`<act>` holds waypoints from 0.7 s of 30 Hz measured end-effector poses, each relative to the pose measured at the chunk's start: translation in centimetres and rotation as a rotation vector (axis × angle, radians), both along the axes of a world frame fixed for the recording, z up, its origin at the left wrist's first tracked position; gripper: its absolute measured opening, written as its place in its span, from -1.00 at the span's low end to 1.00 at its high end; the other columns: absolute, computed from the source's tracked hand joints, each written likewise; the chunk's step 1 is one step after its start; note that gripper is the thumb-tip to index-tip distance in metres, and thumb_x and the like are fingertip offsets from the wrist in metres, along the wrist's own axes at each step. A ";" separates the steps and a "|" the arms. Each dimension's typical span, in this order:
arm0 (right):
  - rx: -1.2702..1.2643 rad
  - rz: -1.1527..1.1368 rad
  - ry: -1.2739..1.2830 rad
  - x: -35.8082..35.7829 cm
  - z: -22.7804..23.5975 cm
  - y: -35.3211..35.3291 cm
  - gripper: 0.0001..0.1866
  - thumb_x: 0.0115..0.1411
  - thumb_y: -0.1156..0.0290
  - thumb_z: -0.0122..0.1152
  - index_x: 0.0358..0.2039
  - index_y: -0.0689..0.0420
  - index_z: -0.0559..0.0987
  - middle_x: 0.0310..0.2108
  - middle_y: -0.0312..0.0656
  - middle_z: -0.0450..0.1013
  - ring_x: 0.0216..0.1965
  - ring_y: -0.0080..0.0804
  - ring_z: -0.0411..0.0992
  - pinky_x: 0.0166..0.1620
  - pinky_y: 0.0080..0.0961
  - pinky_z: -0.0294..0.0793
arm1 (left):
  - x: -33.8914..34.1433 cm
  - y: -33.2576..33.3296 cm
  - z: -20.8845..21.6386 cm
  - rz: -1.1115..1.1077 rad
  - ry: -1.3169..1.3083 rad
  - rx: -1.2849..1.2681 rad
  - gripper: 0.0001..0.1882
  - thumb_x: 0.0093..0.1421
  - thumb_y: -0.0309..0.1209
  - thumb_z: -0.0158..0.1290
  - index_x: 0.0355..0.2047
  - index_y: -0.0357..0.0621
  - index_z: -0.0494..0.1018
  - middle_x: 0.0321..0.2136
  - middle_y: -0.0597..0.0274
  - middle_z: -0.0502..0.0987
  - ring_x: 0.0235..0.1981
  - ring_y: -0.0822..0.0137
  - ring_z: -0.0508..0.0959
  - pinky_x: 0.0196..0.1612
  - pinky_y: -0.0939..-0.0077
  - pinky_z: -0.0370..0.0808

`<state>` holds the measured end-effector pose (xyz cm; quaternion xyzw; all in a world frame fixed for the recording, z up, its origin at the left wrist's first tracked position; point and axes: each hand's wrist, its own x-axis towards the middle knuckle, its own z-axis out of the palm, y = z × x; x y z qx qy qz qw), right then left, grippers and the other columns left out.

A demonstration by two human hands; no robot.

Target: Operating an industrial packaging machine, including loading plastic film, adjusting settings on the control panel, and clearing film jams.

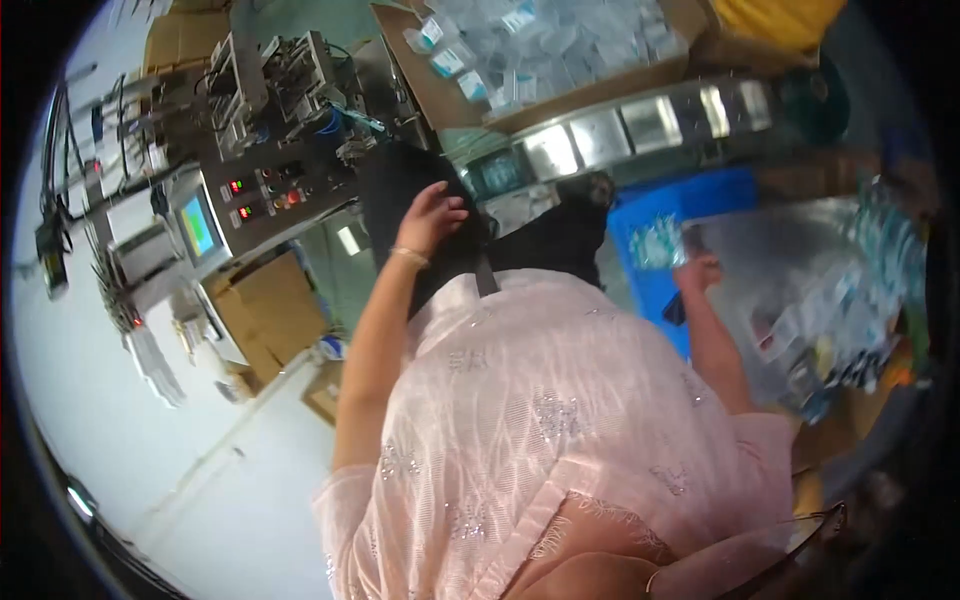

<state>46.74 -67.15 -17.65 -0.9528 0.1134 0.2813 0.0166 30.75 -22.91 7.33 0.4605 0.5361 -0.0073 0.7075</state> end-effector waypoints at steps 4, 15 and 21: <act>-0.111 0.095 0.143 0.0 1.7 1.7 0.14 -0.26 0.04 0.28 0.05 0.34 -0.30 0.02 0.37 -0.27 0.05 0.20 -0.13 0.03 -0.10 0.08 | -0.6 0.1 2.3 -0.182 0.062 0.379 -0.72 0.09 -0.44 -0.06 -0.15 -0.14 0.30 -0.36 0.27 0.44 -0.35 0.42 0.44 -0.30 0.61 0.38; -0.226 0.016 0.005 2.9 5.1 10.2 -0.23 -0.23 0.23 0.24 -0.03 0.32 0.15 -0.02 0.07 0.13 0.05 -0.03 0.08 0.04 -0.20 0.15 | -0.3 9.9 -10.4 -0.831 0.147 0.475 -0.60 -0.07 -0.19 0.07 -0.24 -0.15 0.39 -0.40 0.04 0.49 -0.34 0.13 0.49 -0.25 0.39 0.41; 0.840 0.517 -0.151 0.6 7.7 45.5 -0.34 -0.16 0.23 0.21 -0.06 0.25 0.25 -0.05 0.12 0.17 0.03 0.02 0.08 0.07 -0.25 0.05 | 1.0 23.3 -15.5 -1.488 0.123 0.501 -0.68 -0.03 -0.28 -0.02 -0.25 -0.14 0.40 -0.32 0.03 0.45 -0.27 0.09 0.44 -0.19 0.32 0.36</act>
